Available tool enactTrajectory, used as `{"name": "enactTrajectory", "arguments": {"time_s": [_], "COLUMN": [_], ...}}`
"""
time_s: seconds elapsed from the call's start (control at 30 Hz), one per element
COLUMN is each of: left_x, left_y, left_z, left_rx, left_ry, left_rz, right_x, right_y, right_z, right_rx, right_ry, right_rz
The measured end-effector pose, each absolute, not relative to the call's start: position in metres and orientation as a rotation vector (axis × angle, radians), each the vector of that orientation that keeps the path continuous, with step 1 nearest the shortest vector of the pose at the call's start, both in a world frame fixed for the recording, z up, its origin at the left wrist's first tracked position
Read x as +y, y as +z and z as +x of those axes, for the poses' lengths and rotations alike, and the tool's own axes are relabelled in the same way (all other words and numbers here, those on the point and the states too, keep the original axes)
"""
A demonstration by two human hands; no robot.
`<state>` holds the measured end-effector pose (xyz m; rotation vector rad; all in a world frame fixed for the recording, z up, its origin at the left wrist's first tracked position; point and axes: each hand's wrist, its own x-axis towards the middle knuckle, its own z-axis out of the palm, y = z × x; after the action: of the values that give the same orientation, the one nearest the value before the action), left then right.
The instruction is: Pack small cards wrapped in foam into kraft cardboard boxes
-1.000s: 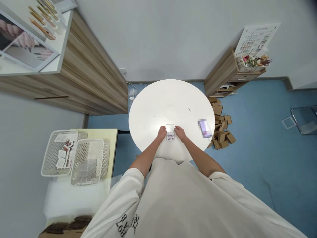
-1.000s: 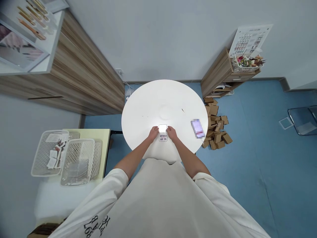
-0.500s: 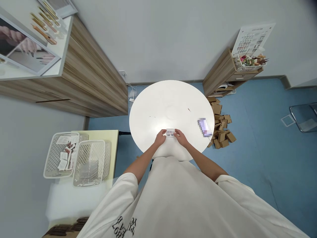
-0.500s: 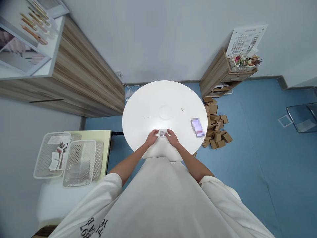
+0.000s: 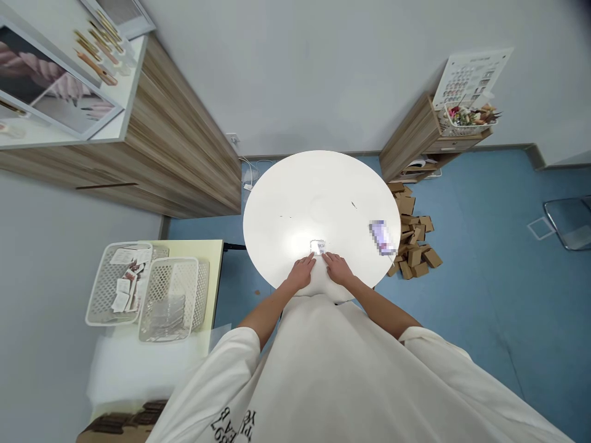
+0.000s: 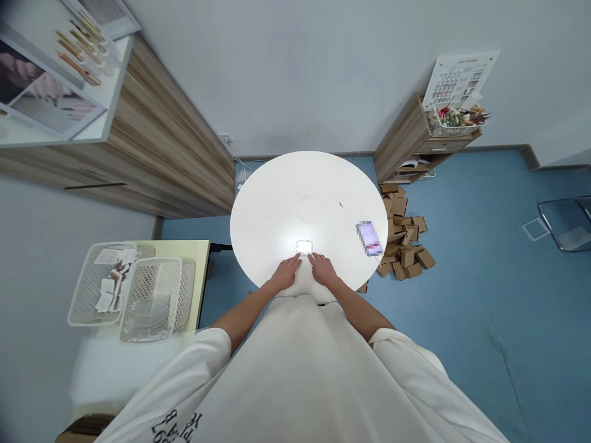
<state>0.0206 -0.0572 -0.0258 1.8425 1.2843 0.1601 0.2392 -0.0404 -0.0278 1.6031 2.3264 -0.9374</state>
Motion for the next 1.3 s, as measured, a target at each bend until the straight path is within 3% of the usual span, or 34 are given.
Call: {"name": "enactTrajectory", "arguments": {"time_s": [0.4, 0.73, 1.3], "left_x": [-0.061, -0.089, -0.175], "left_y": [-0.016, 0.001, 0.041], "left_z": [0.019, -0.008, -0.148], "left_rx": [1.315, 1.592, 1.877], "left_ry": [0.027, 0.189, 0.656], "left_rz": [1.813, 1.659, 1.441], "right_x": [-0.045, -0.028, -0.046], "right_y": [-0.024, -0.008, 0.024], "right_z": [0.238, 0.232, 0.035], "right_rx": [2.274, 2.524, 2.853], "right_ry": [-0.973, -0.869, -0.963], "right_rz": [1.607, 1.651, 1.091]}}
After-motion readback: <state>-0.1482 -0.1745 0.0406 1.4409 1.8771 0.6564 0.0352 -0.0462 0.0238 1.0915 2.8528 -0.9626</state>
